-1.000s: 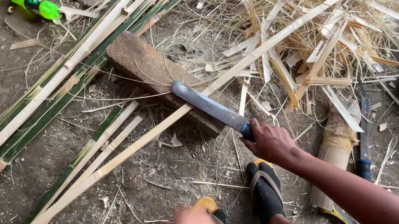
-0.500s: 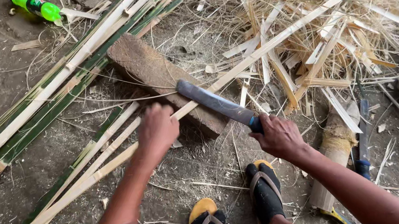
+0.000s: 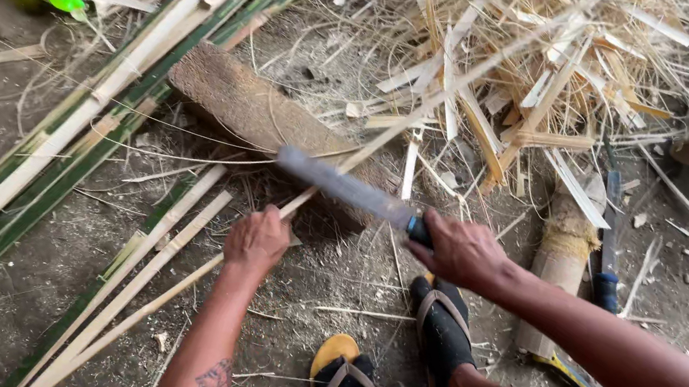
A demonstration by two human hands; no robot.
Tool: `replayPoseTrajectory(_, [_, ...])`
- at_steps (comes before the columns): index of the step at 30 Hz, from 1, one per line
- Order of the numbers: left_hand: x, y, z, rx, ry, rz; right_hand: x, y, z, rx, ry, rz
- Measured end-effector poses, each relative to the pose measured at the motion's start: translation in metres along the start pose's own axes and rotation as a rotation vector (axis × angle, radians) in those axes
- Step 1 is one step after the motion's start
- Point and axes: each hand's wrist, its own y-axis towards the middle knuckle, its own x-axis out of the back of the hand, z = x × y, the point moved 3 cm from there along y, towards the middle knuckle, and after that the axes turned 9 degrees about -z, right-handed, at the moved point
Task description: The person uses a machete to split long bamboo stalks into thin strips. They repeatedly position the bamboo on a wooden block and strike it with the machete to separate the material, then set the finished strips aside.
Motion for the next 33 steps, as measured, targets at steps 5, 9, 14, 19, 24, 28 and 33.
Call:
replayPoseTrajectory(5, [-0.001, -0.007, 0.006, 0.074, 0.034, 0.066, 0.006, 0.009, -0.004, 0.04, -0.048, 0.028])
replayPoseTrajectory(9, [-0.011, -0.006, 0.001, 0.067, 0.008, 0.035, -0.007, 0.005, -0.016, -0.018, -0.007, -0.009])
replayPoseTrajectory(14, [0.009, 0.0, 0.019, 0.049, 0.052, 0.054, -0.007, 0.013, -0.005, 0.181, 0.067, -0.165])
replayPoseTrajectory(19, [0.015, -0.04, 0.058, 0.065, 0.04, 0.078, 0.026, 0.018, -0.051, -0.147, -0.066, -0.024])
replayPoseTrajectory(24, [0.03, -0.057, 0.093, 0.121, 0.071, 0.067, 0.042, 0.024, -0.076, -0.255, 0.022, -0.133])
replayPoseTrajectory(28, [0.034, -0.072, 0.108, 0.114, 0.081, 0.07, 0.013, 0.023, -0.062, -0.041, -0.136, 0.08])
replayPoseTrajectory(33, [0.041, -0.087, 0.115, 0.219, 0.004, 0.183, 0.068, 0.038, -0.121, -0.301, -0.071, -0.113])
